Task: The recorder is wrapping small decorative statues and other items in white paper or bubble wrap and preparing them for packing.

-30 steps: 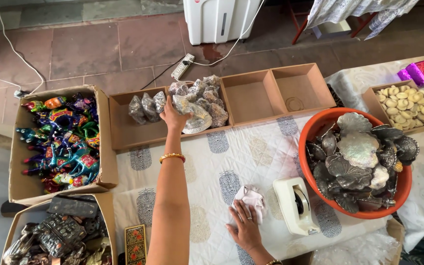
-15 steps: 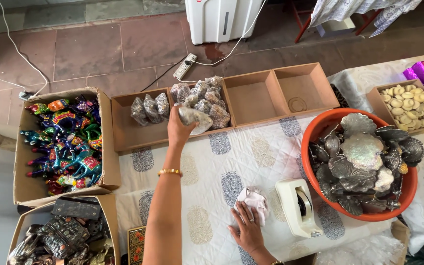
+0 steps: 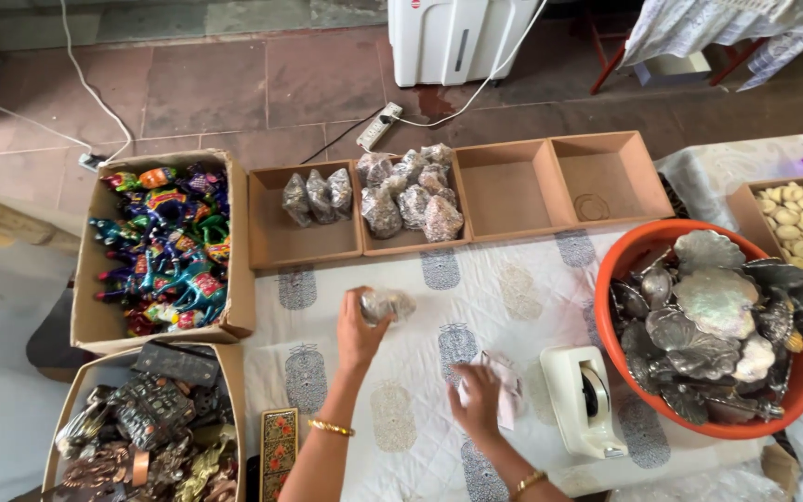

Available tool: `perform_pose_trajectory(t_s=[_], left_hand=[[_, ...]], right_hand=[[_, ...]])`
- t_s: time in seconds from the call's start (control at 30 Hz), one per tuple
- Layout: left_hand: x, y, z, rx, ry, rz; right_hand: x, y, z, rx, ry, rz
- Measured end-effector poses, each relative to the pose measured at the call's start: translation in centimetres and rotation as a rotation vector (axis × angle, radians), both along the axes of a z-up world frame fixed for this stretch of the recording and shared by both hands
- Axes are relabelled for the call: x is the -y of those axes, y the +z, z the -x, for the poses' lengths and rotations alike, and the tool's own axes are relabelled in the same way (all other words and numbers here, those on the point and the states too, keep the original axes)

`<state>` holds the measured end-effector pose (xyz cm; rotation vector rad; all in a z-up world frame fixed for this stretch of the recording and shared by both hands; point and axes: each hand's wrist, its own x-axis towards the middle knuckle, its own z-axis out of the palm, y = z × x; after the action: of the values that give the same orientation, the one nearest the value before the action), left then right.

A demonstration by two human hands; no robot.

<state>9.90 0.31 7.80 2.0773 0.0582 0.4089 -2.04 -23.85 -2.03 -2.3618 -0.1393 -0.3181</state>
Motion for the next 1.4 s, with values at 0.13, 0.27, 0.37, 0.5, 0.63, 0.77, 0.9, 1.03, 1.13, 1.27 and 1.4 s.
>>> perform_pose_trajectory(t_s=[0.13, 0.27, 0.37, 0.5, 0.63, 0.77, 0.9, 1.03, 1.13, 1.27, 1.4], left_hand=[[0.0, -1.0, 2.3, -0.057, 0.021, 0.009], [0.0, -1.3, 3.7, -0.085, 0.026, 0.020], [0.2, -1.3, 4.3, -0.094, 0.047, 0.015], [0.2, -1.9, 4.8, -0.104, 0.050, 0.019], [0.1, -2.7, 5.1, -0.117, 0.082, 0.048], [-0.5, -3.6, 5.7, -0.146, 0.071, 0.064], [-0.6, -3.8, 5.7, -0.161, 0.066, 0.055], [-0.8, -3.7, 5.9, -0.182, 0.070, 0.081], [-0.9, -3.2, 5.7, -0.137, 0.059, 0.067], [-0.9, -3.1, 5.6, -0.127, 0.057, 0.075], [-0.9, -3.1, 5.6, -0.134, 0.055, 0.086]], right_hand=[[-3.2, 5.1, -10.9, 0.164, 0.114, -0.149], [-5.8, 8.0, -21.2, 0.254, 0.183, -0.080], [-7.7, 9.4, -27.6, 0.213, 0.262, 0.072], [-10.8, 10.6, -33.0, 0.041, 0.332, 0.341], [-12.6, 10.2, -35.5, -0.020, 0.379, 0.437], [-13.2, 10.3, -36.1, -0.087, 0.427, 0.522], [-12.8, 9.2, -36.4, -0.022, 0.432, 0.557], [-12.2, 8.2, -36.2, 0.047, 0.453, 0.509], [-11.9, 9.2, -35.8, 0.075, 0.495, 0.471], [-11.5, 10.3, -36.2, 0.026, 0.547, 0.482], [-11.4, 10.8, -36.3, 0.005, 0.577, 0.530]])
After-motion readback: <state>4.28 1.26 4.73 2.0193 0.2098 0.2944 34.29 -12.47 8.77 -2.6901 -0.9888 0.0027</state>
